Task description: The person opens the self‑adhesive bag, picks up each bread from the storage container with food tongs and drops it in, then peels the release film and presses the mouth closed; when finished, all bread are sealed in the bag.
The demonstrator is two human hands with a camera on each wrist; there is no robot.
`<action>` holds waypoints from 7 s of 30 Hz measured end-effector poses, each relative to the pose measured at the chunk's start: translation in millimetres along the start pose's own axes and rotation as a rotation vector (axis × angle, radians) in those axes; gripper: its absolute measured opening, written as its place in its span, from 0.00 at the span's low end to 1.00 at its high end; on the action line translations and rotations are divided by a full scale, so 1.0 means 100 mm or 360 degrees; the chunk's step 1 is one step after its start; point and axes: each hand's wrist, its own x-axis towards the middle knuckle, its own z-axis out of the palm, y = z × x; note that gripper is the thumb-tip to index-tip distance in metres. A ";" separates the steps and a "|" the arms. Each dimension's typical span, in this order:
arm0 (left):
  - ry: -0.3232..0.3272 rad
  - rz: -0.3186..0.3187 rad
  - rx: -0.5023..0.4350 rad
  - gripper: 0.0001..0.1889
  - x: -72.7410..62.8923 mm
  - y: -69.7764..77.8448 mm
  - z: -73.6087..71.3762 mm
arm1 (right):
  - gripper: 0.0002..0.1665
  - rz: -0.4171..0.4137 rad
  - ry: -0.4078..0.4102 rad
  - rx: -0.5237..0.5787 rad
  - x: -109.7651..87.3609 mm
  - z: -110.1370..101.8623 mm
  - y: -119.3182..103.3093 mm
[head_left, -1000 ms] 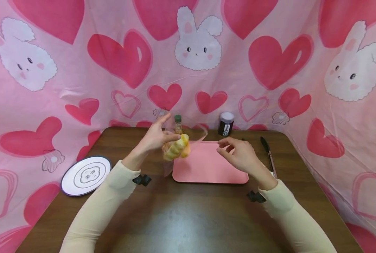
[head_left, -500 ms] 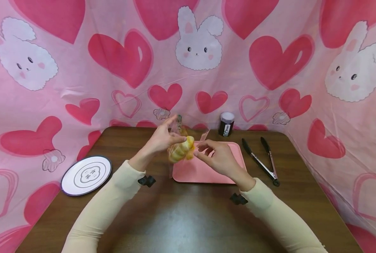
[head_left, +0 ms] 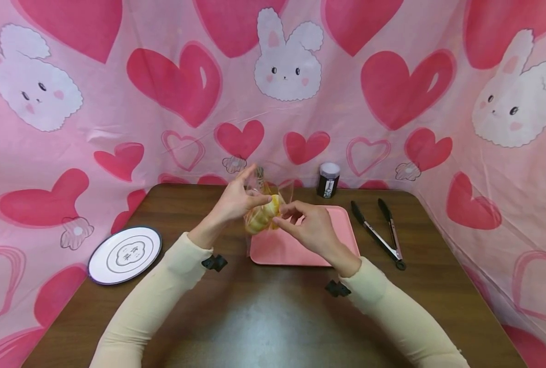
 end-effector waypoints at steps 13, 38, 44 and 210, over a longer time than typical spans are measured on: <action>0.0016 0.0003 -0.0100 0.53 0.00 0.00 0.01 | 0.06 -0.0052 0.0122 -0.0119 0.04 0.01 0.02; -0.0132 0.0033 -0.0280 0.33 0.00 -0.10 -0.05 | 0.05 -0.0193 0.0488 0.0028 0.23 -0.47 0.01; -0.0136 -0.0005 -0.0160 0.34 0.02 -0.18 -0.07 | 0.05 -0.0195 0.0488 0.0056 0.22 -0.58 -0.05; 0.0275 0.0749 0.0106 0.09 -0.33 0.26 0.18 | 0.04 -0.0434 0.0317 0.0109 0.43 -0.49 -0.30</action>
